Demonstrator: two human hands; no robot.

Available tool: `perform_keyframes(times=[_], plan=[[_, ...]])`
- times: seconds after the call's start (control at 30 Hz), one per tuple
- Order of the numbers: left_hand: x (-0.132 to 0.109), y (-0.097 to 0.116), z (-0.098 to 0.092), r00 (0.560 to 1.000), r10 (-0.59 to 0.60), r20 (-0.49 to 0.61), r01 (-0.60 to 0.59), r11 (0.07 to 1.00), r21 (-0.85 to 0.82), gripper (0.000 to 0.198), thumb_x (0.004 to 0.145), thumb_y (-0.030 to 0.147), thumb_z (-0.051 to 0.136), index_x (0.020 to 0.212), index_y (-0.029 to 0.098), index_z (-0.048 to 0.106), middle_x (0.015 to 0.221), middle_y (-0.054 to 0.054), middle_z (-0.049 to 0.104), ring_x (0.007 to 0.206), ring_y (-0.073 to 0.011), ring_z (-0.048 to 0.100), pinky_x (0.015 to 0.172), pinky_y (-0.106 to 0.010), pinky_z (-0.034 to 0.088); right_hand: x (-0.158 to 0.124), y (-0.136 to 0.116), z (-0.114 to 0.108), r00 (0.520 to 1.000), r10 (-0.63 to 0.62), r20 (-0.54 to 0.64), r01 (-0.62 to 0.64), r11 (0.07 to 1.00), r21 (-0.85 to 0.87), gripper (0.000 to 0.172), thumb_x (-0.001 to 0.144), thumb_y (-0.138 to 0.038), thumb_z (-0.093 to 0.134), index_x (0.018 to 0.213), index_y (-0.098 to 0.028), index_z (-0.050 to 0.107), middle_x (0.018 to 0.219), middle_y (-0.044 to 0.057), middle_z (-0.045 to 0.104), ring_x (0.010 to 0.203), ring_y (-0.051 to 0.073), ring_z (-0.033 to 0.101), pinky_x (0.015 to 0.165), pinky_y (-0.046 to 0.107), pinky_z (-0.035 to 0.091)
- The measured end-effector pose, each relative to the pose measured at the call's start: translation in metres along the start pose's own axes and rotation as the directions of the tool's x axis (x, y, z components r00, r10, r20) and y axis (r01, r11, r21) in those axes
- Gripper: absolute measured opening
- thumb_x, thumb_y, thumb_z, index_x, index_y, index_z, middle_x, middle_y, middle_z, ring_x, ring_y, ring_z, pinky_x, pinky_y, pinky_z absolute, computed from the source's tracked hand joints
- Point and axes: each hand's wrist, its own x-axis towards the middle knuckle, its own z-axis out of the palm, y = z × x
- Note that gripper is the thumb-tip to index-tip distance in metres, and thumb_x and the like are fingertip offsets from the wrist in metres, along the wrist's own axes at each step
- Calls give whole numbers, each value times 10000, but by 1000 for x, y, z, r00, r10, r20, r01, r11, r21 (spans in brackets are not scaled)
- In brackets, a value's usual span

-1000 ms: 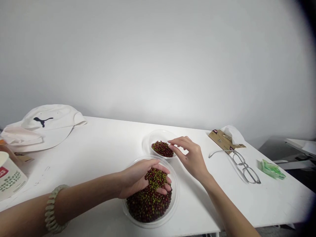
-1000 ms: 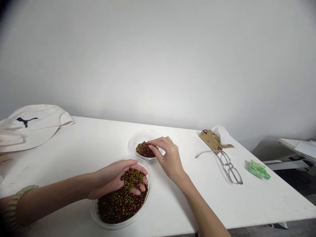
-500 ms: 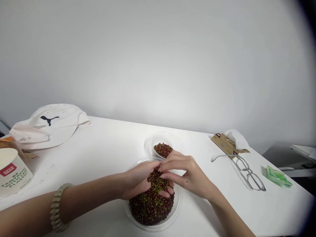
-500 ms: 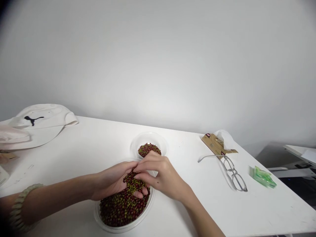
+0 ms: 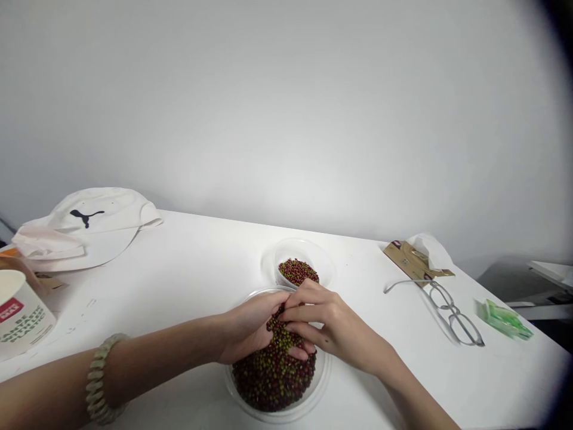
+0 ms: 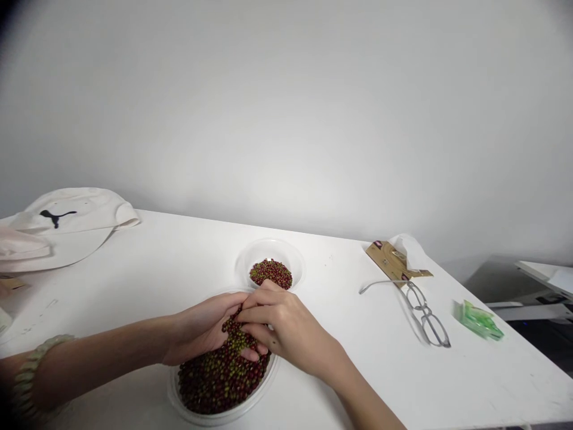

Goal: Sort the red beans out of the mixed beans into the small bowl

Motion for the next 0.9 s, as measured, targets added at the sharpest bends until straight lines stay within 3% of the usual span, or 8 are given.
perform_keyframes(times=[0.23, 0.6, 0.73, 0.83, 0.9], plan=[[-2, -1, -1, 999, -14, -42, 17, 996, 83, 229, 770, 265, 363, 743, 132, 548, 689, -47, 582, 729, -144, 557, 723, -270, 412, 0, 0, 1, 999, 31, 13, -30, 998, -50, 129, 802, -66, 517, 807, -173, 590, 819, 18, 571, 804, 154, 442, 675, 263, 396], [-3, 1, 1, 998, -14, -56, 20, 993, 117, 272, 784, 300, 365, 777, 129, 577, 753, -54, 600, 747, -146, 560, 736, -277, 416, 0, 1, -2, 999, -5, -45, 6, 1000, 18, 127, 864, -129, 455, 818, -168, 566, 815, 18, 590, 800, 144, 454, 684, 272, 402], [-3, -1, -2, 998, -5, -58, 11, 994, 106, 257, 787, 310, 371, 757, 136, 558, 752, -53, 595, 762, -156, 569, 762, -297, 414, 0, 1, -6, 983, -60, -173, 78, 992, 101, 118, 843, -117, 491, 878, -186, 580, 842, 15, 605, 809, 144, 488, 713, 292, 425], [-3, -2, -6, 996, -23, -87, 29, 997, 71, 283, 793, 371, 384, 798, 138, 545, 796, -66, 597, 788, -177, 579, 786, -328, 411, -1, 8, -10, 922, -38, -386, 74, 994, 78, 121, 830, -127, 510, 891, -200, 584, 823, 21, 603, 797, 156, 514, 706, 312, 436], [-3, -3, -8, 995, -32, -98, 37, 998, 51, 328, 800, 414, 372, 833, 133, 538, 830, -84, 599, 800, -190, 583, 798, -347, 410, -2, 17, -12, 876, 13, -483, -17, 1000, -4, 117, 826, -127, 510, 878, -199, 586, 811, 25, 599, 779, 162, 517, 687, 314, 433]])
